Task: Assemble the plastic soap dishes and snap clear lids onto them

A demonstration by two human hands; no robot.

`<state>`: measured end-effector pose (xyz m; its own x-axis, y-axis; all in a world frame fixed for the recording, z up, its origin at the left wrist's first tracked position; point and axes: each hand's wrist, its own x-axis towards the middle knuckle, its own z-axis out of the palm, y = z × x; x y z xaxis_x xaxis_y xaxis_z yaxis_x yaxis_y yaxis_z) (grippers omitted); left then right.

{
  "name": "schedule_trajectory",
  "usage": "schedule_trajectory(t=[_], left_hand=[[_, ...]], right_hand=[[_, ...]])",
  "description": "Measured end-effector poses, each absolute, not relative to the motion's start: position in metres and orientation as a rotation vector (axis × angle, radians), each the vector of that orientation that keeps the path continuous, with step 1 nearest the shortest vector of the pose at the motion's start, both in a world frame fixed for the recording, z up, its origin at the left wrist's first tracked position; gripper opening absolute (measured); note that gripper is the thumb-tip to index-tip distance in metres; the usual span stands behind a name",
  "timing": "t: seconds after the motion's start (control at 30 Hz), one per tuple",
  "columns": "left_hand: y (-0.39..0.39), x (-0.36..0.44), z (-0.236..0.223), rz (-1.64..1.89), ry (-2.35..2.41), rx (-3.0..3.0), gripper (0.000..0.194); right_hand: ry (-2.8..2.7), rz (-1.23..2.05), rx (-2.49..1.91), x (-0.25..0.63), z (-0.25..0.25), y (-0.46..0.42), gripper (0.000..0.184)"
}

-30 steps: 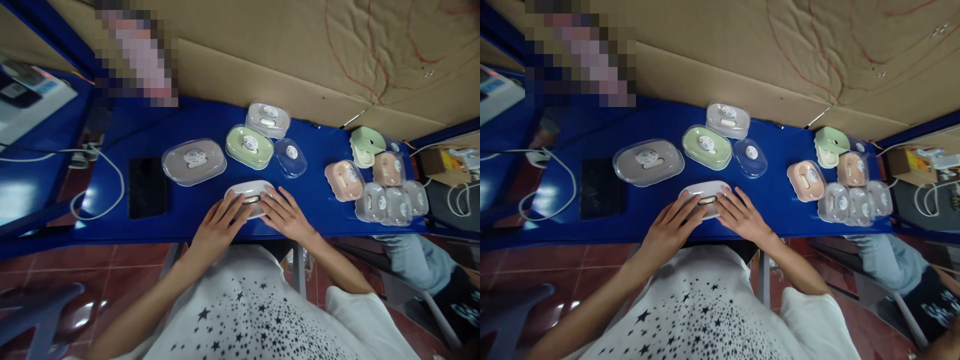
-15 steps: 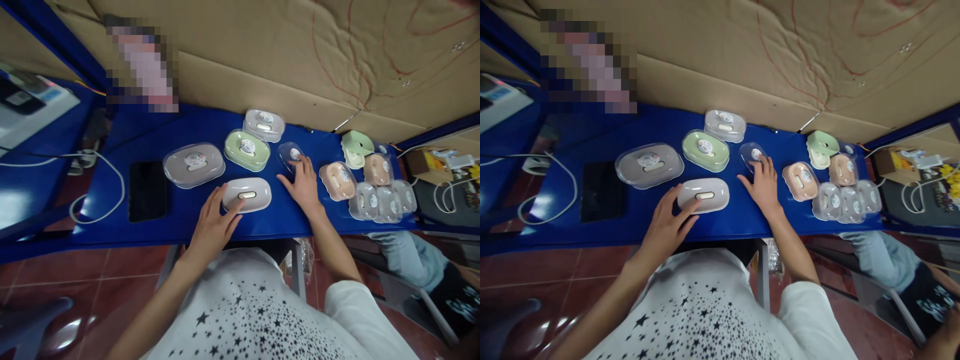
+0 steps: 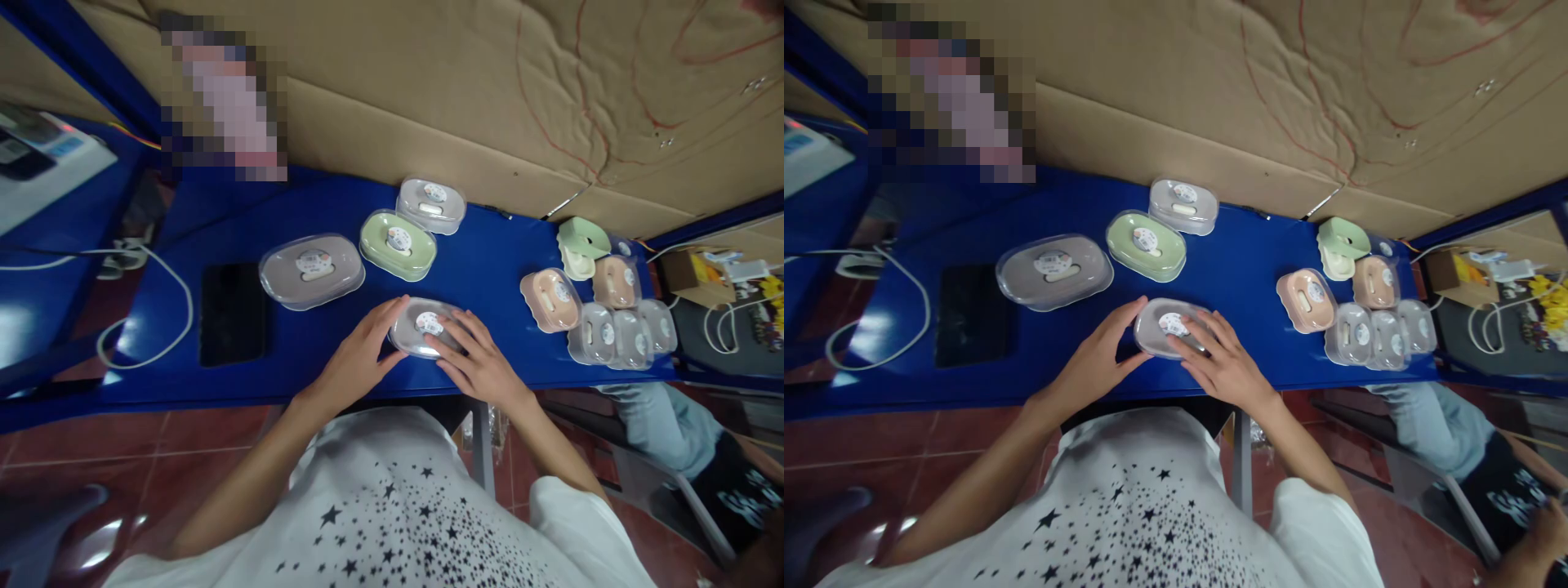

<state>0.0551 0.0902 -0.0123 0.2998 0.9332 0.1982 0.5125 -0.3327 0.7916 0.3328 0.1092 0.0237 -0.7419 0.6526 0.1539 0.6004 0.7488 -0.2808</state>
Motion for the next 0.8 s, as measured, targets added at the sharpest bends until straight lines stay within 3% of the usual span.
schedule_trajectory(t=[0.3,0.53,0.67,0.8], left_hand=[[0.097,0.054,-0.013,0.905,1.252,1.900,0.090],[0.092,0.052,-0.019,0.935,1.236,1.842,0.085],[0.084,0.052,-0.018,0.910,1.288,1.826,0.076],[0.082,0.052,-0.016,0.889,1.317,1.898,0.065]], right_hand=[[-2.734,0.362,-0.975,0.336,0.027,0.120,0.079],[-2.670,0.198,-0.967,0.344,0.007,0.120,0.073],[-2.611,0.041,-1.292,0.358,0.015,0.146,0.060],[-2.409,-0.156,-1.751,0.380,0.030,0.187,0.066]])
